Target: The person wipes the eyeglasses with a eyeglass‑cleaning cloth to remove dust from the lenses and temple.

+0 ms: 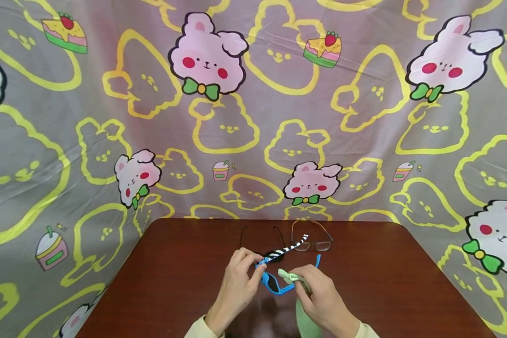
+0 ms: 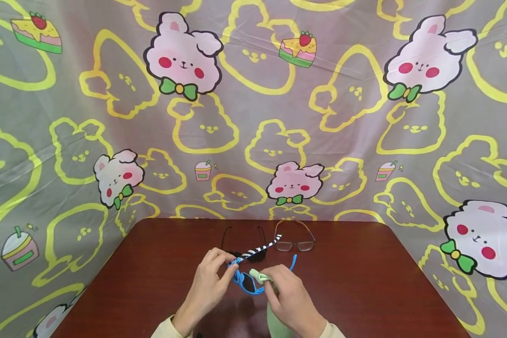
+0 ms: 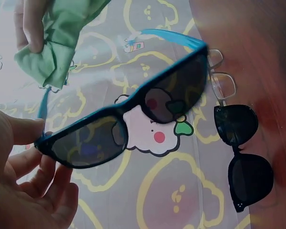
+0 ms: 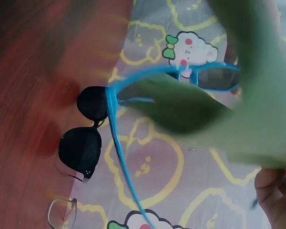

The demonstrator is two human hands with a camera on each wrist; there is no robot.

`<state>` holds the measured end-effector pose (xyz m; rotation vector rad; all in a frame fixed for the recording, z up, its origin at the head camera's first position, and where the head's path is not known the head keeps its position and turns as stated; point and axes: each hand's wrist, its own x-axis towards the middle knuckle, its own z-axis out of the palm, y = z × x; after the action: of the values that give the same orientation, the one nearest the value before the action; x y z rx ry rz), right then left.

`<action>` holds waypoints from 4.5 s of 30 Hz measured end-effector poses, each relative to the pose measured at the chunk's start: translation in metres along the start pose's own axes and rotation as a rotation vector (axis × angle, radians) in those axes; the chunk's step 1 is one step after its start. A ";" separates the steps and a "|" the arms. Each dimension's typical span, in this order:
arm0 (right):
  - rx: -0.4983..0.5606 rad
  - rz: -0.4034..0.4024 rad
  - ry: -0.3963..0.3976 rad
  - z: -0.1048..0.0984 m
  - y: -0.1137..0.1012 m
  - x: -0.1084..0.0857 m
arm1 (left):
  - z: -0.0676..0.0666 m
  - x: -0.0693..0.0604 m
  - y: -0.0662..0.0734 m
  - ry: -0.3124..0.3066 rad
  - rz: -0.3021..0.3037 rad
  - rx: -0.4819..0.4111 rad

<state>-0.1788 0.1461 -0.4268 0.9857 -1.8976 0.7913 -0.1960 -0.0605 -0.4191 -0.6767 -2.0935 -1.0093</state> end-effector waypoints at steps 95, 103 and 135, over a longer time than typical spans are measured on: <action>-0.346 -0.202 0.038 0.004 -0.003 0.017 | 0.009 -0.007 0.014 -0.104 0.102 0.060; -0.330 -0.175 0.035 0.002 -0.003 0.015 | 0.007 -0.006 0.016 -0.094 0.107 0.026; -0.374 -0.151 -0.009 -0.010 0.015 0.006 | -0.003 -0.012 0.004 -0.134 0.034 0.025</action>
<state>-0.1902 0.1596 -0.4191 0.8829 -1.8652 0.3268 -0.1845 -0.0624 -0.4249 -0.7841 -2.1983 -0.9404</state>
